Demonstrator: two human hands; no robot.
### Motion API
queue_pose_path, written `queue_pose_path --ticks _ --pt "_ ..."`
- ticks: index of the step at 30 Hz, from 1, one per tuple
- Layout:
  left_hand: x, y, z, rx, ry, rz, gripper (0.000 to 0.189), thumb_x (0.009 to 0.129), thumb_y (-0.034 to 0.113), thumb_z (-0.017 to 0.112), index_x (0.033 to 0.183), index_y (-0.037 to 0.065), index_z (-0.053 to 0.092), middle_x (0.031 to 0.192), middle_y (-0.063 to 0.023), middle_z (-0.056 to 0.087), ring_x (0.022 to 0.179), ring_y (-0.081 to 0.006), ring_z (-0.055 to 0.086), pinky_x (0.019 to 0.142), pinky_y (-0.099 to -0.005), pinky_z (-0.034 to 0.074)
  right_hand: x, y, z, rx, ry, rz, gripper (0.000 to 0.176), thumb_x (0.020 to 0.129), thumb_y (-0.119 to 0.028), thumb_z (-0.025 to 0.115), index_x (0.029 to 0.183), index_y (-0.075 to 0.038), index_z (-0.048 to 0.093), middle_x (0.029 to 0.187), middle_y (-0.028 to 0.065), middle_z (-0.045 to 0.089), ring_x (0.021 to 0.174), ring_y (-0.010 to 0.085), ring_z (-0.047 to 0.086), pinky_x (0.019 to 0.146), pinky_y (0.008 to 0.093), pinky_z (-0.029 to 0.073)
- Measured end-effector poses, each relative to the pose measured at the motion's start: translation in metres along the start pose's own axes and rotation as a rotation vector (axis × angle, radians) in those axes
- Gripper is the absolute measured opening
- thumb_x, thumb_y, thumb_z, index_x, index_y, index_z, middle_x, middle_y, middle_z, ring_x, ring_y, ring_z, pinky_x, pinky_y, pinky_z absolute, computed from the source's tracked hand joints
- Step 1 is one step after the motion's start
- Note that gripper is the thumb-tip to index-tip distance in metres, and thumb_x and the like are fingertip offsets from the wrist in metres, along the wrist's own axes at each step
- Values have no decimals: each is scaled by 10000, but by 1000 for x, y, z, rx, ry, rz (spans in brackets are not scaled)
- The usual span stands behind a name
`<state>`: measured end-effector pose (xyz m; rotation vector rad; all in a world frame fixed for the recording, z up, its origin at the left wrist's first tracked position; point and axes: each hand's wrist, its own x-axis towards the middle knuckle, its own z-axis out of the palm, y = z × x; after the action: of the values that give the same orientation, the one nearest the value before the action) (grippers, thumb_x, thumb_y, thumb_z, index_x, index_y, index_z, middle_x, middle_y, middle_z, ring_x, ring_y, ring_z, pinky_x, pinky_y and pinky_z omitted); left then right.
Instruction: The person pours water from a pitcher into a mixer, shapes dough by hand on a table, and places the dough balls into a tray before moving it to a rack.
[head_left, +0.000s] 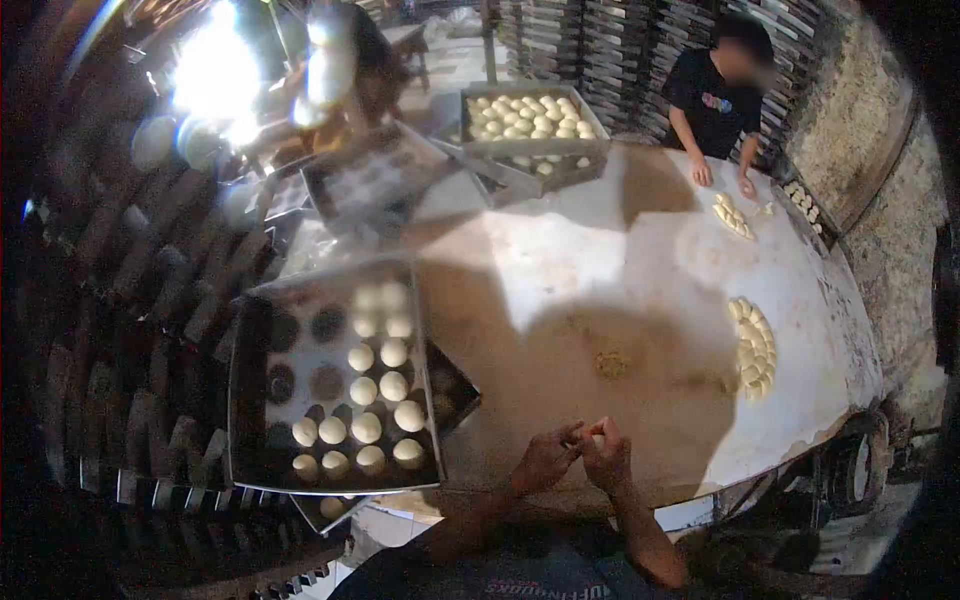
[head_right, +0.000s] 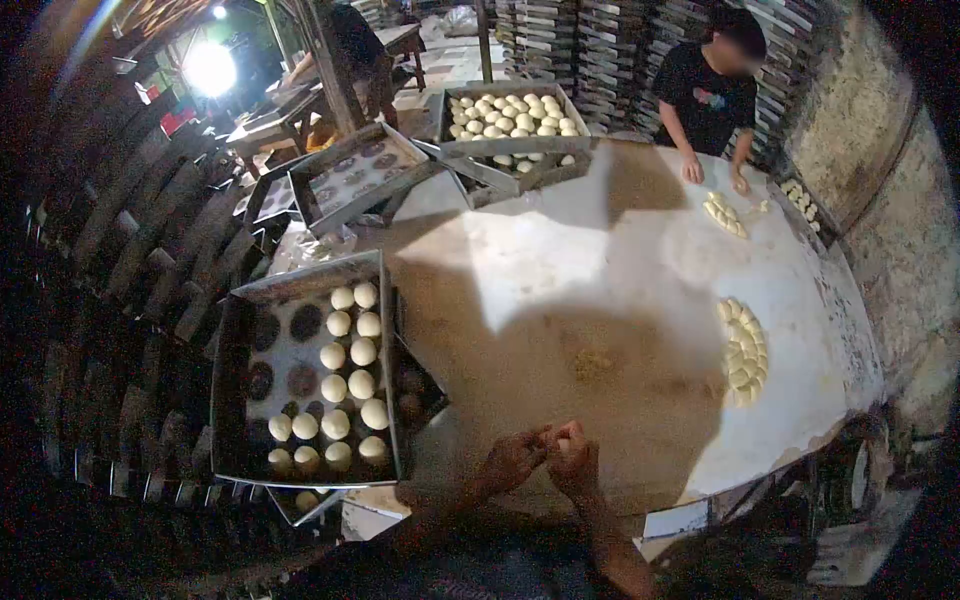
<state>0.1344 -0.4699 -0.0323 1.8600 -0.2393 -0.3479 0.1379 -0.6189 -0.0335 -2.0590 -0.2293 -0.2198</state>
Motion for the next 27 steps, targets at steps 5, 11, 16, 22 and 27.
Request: queue_pose_path --ticks 5,11,16,22,27 --pt "40 -24 61 387 -131 46 183 908 159 518 933 -16 567 821 -222 599 736 -361 615 681 -423 478 -8 52 -43 -252 119 -109 307 913 -276 565 761 -22 483 600 130 518 525 206 579 452 342 435" --pt "97 45 75 210 -224 -158 440 915 316 465 1210 -9 495 1097 -207 589 940 -336 603 868 -466 473 2 142 -127 -384 312 133 310 915 -278 548 744 -28 487 574 102 470 497 196 474 531 383 435" --pt "145 0 75 855 184 -283 624 884 354 505 1371 20 302 1243 -257 456 961 -425 567 799 -521 482 15 168 -147 -240 43 91 322 916 -311 445 769 -28 481 697 149 500 643 308 450 658 401 386" --pt "15 -56 98 981 61 187 527 831 249 558 1315 85 428 1351 -258 378 1241 -456 356 1009 -544 308 -27 203 -163 -279 -211 -221 180 805 -194 535 788 -19 497 799 164 487 834 334 453 813 468 353" --pt "60 -69 41 1199 325 119 391 780 185 624 1153 92 551 1324 -160 458 1186 -329 449 971 -503 350 34 213 -170 -449 -136 -298 310 739 -278 595 822 12 521 891 189 459 921 375 441 833 519 349"
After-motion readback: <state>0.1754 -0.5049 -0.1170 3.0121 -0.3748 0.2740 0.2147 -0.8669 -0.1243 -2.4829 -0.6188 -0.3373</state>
